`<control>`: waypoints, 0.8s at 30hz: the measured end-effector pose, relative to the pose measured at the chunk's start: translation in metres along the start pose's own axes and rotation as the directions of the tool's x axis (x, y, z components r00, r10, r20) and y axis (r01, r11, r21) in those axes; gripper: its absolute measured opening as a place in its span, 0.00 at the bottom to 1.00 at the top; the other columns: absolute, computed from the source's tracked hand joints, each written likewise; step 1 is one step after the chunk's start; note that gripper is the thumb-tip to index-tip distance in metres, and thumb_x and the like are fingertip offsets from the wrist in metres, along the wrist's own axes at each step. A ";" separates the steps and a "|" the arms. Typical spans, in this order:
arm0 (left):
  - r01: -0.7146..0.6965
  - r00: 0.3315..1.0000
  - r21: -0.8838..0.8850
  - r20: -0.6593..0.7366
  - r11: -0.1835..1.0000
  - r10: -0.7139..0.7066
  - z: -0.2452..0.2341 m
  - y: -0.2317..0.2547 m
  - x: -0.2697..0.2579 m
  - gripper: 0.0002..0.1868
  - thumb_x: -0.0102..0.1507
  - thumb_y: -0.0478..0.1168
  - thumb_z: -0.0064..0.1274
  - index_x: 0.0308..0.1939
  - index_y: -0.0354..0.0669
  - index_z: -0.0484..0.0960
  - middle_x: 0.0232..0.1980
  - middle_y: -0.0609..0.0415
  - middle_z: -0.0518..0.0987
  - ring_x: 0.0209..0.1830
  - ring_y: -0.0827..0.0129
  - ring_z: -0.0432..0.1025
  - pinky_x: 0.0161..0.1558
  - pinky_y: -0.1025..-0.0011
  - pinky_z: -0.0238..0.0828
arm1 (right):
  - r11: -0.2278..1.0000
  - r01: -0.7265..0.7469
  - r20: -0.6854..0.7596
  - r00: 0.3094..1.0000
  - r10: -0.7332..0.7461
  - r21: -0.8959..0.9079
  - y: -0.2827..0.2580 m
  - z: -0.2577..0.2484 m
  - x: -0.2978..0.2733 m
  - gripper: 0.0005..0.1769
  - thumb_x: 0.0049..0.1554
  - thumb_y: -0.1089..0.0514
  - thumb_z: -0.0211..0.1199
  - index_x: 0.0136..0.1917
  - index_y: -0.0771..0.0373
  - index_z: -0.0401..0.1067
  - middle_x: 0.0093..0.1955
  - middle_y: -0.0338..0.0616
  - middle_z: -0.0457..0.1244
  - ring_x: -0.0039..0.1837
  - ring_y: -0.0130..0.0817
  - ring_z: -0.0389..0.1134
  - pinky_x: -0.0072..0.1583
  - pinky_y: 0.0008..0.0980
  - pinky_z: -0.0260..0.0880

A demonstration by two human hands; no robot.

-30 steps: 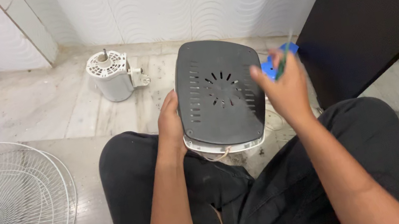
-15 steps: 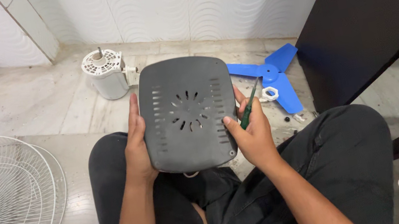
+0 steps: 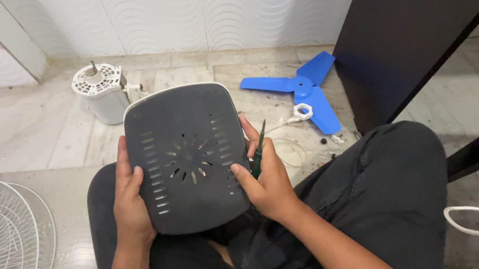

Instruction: The person sits on the floor and uses a screwdriver to connect wires to a small circuit board inside a white plastic housing. They then attach a black plastic cover to the housing and secure it with screws.

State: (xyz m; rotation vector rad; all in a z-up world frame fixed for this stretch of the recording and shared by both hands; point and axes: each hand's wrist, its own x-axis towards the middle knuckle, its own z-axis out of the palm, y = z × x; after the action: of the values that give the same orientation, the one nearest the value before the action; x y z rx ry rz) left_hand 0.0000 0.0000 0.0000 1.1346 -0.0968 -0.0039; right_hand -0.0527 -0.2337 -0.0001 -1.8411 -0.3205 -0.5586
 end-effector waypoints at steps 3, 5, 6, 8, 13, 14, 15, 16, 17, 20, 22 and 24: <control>-0.077 0.996 0.034 0.042 0.996 0.076 0.001 -0.007 -0.001 0.36 0.69 0.32 0.33 0.82 0.45 0.47 0.81 0.46 0.59 0.76 0.64 0.60 0.72 0.68 0.56 | 1.000 -0.010 -0.021 1.000 0.011 0.009 0.007 -0.003 -0.005 0.15 0.60 0.63 0.59 0.51 0.62 0.53 0.84 0.57 0.50 0.55 0.29 0.60 0.58 0.26 0.63; -0.108 0.994 0.038 0.039 0.993 0.106 0.006 -0.013 -0.003 0.37 0.68 0.31 0.35 0.82 0.44 0.47 0.81 0.46 0.59 0.76 0.64 0.59 0.72 0.68 0.55 | 0.998 -0.056 -0.050 0.997 0.054 -0.031 0.013 -0.007 -0.007 0.13 0.60 0.63 0.58 0.51 0.61 0.54 0.83 0.56 0.53 0.50 0.28 0.58 0.55 0.25 0.63; -0.122 0.992 0.042 0.036 0.992 0.121 0.008 -0.016 -0.006 0.37 0.68 0.31 0.36 0.82 0.44 0.47 0.81 0.46 0.59 0.76 0.64 0.59 0.72 0.68 0.54 | 0.997 -0.075 -0.077 0.994 0.074 -0.010 0.015 -0.009 -0.008 0.13 0.61 0.63 0.58 0.49 0.61 0.53 0.83 0.56 0.55 0.49 0.27 0.58 0.54 0.25 0.63; -0.156 0.987 0.079 0.033 0.985 0.154 0.011 -0.020 -0.014 0.38 0.68 0.30 0.37 0.82 0.43 0.46 0.82 0.47 0.56 0.79 0.64 0.56 0.74 0.68 0.51 | 0.993 -0.108 -0.124 0.986 0.112 0.040 0.020 -0.011 -0.008 0.13 0.62 0.64 0.57 0.47 0.60 0.51 0.82 0.56 0.57 0.48 0.25 0.58 0.52 0.24 0.62; -0.214 0.977 0.243 0.057 0.946 0.206 0.015 -0.026 -0.024 0.38 0.67 0.29 0.40 0.82 0.41 0.47 0.82 0.43 0.57 0.79 0.62 0.56 0.75 0.68 0.49 | 0.992 -0.043 -0.154 0.986 0.061 0.119 0.028 -0.014 -0.016 0.14 0.62 0.70 0.55 0.47 0.60 0.50 0.81 0.60 0.54 0.64 0.22 0.58 0.63 0.23 0.59; -0.255 0.967 0.279 0.084 0.926 0.241 0.016 -0.025 -0.021 0.38 0.68 0.29 0.40 0.82 0.40 0.47 0.82 0.42 0.57 0.80 0.62 0.55 0.75 0.68 0.48 | 0.993 -0.025 -0.163 0.986 0.044 0.118 0.029 -0.015 -0.016 0.14 0.61 0.71 0.54 0.48 0.60 0.50 0.81 0.61 0.54 0.70 0.22 0.58 0.67 0.23 0.58; -0.287 0.958 0.312 0.109 0.906 0.266 0.015 -0.027 -0.023 0.38 0.68 0.29 0.41 0.82 0.39 0.47 0.82 0.41 0.56 0.81 0.62 0.54 0.76 0.68 0.47 | 0.991 -0.038 -0.161 0.985 0.059 0.130 0.029 -0.016 -0.020 0.14 0.61 0.71 0.54 0.48 0.59 0.50 0.82 0.60 0.53 0.64 0.21 0.57 0.63 0.22 0.59; -0.286 0.958 0.277 0.114 0.917 0.265 0.015 -0.028 -0.024 0.38 0.68 0.29 0.41 0.82 0.39 0.47 0.82 0.41 0.57 0.80 0.62 0.55 0.76 0.68 0.47 | 0.989 -0.051 -0.160 0.984 0.073 0.141 0.030 -0.017 -0.021 0.15 0.61 0.71 0.54 0.48 0.59 0.50 0.83 0.59 0.53 0.58 0.21 0.56 0.60 0.22 0.59; -0.286 0.957 0.244 0.123 0.927 0.263 0.015 -0.029 -0.023 0.38 0.68 0.29 0.41 0.82 0.39 0.47 0.82 0.41 0.57 0.80 0.61 0.55 0.76 0.68 0.47 | 0.986 -0.063 -0.162 0.983 0.088 0.155 0.030 -0.018 -0.022 0.15 0.61 0.71 0.55 0.49 0.59 0.50 0.83 0.58 0.53 0.52 0.20 0.56 0.56 0.22 0.59; -0.248 0.966 0.201 0.121 0.948 0.228 0.014 -0.028 -0.022 0.38 0.68 0.29 0.40 0.82 0.39 0.47 0.81 0.42 0.59 0.79 0.61 0.57 0.75 0.68 0.49 | 0.989 -0.082 -0.154 0.983 0.101 0.123 0.026 -0.018 -0.023 0.14 0.61 0.70 0.54 0.48 0.59 0.50 0.83 0.55 0.54 0.49 0.19 0.55 0.53 0.21 0.59; -0.260 0.963 0.200 0.118 0.945 0.241 0.016 -0.032 -0.022 0.38 0.68 0.29 0.41 0.82 0.39 0.47 0.81 0.42 0.59 0.79 0.61 0.57 0.75 0.68 0.50 | 0.991 -0.107 -0.186 0.975 0.119 0.074 0.025 -0.018 -0.023 0.14 0.61 0.70 0.56 0.48 0.59 0.51 0.81 0.53 0.57 0.46 0.20 0.53 0.49 0.22 0.59; -0.322 0.946 0.225 0.127 0.920 0.300 0.016 -0.034 -0.021 0.37 0.69 0.29 0.42 0.82 0.38 0.49 0.82 0.41 0.58 0.80 0.60 0.56 0.76 0.68 0.49 | 0.992 -0.123 -0.206 0.971 0.121 0.002 0.023 -0.016 -0.025 0.14 0.61 0.69 0.57 0.48 0.60 0.51 0.80 0.52 0.58 0.43 0.20 0.53 0.47 0.22 0.60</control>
State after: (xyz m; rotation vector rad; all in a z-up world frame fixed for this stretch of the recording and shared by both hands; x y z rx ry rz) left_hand -0.0210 -0.0271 -0.0254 1.3545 -0.3667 0.2472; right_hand -0.0668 -0.2549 -0.0276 -1.7815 -0.0650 -0.6593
